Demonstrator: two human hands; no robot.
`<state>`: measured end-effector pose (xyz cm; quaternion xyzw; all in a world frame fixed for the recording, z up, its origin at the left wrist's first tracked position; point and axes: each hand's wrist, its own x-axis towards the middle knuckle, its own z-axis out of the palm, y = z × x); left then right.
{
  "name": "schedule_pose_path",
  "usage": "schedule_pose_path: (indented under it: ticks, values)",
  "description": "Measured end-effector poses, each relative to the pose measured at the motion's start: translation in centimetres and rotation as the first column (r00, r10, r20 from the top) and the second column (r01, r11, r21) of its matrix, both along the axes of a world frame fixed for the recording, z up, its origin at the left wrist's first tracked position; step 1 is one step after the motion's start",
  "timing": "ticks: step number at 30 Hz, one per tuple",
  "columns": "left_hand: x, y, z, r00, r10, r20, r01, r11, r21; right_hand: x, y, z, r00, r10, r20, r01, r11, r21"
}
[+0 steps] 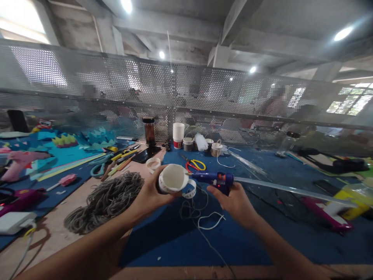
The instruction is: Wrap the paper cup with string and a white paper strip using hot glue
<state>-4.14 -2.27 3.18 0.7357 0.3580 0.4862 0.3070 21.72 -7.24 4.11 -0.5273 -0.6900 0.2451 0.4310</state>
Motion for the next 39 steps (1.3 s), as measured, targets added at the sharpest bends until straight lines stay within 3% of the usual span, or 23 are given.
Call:
schedule_pose_path:
  ticks: [5,9,15,22,31,39]
  values:
    - [0.0,-0.1,-0.2,1.000,0.028,-0.007,-0.028,0.996,0.081,-0.1,0.3,-0.7,0.998,0.002,0.066,-0.007,0.997,0.075]
    - [0.0,-0.1,-0.4,0.998,0.052,-0.028,-0.049,0.995,0.089,-0.2,0.1,-0.4,0.996,0.046,0.072,-0.048,0.999,0.022]
    - [0.1,0.2,-0.2,0.999,-0.052,0.013,0.053,0.992,-0.116,0.1,-0.5,0.9,0.996,0.085,-0.022,-0.088,0.976,-0.197]
    - [-0.2,0.0,0.0,0.972,-0.215,0.092,0.234,0.893,-0.385,0.6,0.1,1.0,0.993,0.046,-0.106,-0.061,0.988,-0.140]
    - [-0.6,-0.2,-0.6,0.902,-0.364,0.234,0.433,0.765,-0.477,0.7,0.5,0.7,0.993,0.106,-0.054,-0.114,0.977,-0.181]
    - [-0.3,-0.7,0.5,0.903,-0.346,0.254,0.428,0.770,-0.473,0.7,0.5,0.4,0.996,0.085,0.009,-0.082,0.980,-0.182]
